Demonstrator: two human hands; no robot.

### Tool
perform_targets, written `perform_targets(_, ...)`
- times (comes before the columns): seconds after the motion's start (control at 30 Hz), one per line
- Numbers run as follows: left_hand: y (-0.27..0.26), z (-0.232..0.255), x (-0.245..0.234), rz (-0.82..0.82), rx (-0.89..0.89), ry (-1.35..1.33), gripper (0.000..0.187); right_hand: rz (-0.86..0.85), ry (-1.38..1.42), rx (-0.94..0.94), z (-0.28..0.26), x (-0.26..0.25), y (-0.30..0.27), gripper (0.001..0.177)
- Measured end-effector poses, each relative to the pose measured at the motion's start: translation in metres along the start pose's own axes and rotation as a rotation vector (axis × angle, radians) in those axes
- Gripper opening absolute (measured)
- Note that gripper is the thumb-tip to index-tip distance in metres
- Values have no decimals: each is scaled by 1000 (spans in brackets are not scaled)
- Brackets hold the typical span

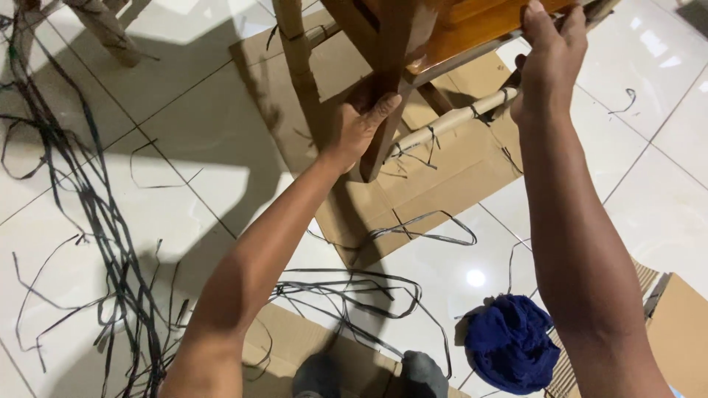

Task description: Wrapping a wooden chair leg with cardboard and securing it with plastic ties

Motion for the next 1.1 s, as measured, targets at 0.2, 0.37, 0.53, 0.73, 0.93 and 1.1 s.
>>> perform_targets(0.2, 11, -21, 1, 134, -110, 162, 72, 49, -2, -18, 15, -5, 13, 48)
perform_targets(0.37, 4, -13, 11, 186, -65, 247, 72, 25, 40, -60, 13, -12, 20, 30)
perform_targets(0.53, -26, 18, 39, 160, 137, 155, 66, 86, 28, 131, 22, -38, 16, 24)
perform_targets(0.73, -43, -5, 54, 257, -23, 286, 71, -30, 151, 215, 26, -55, 10, 18)
perform_targets(0.93, -52, -4, 53, 231, 113, 405, 67, -8, 156, 260, 34, -45, -7, 35)
perform_targets(1.1, -50, -94, 55, -72, -181, 825, 53, 93, 281, 417, 58, -39, -77, 56)
Point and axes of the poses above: each hand's wrist, its own y-axis towards the middle knuckle, its own x-axis out of the palm, z = x × y, the point moved 9 cm from there along y, towards the middle knuckle, and after that the axes turned 11 degrees about -x, right-handed, at the moved point
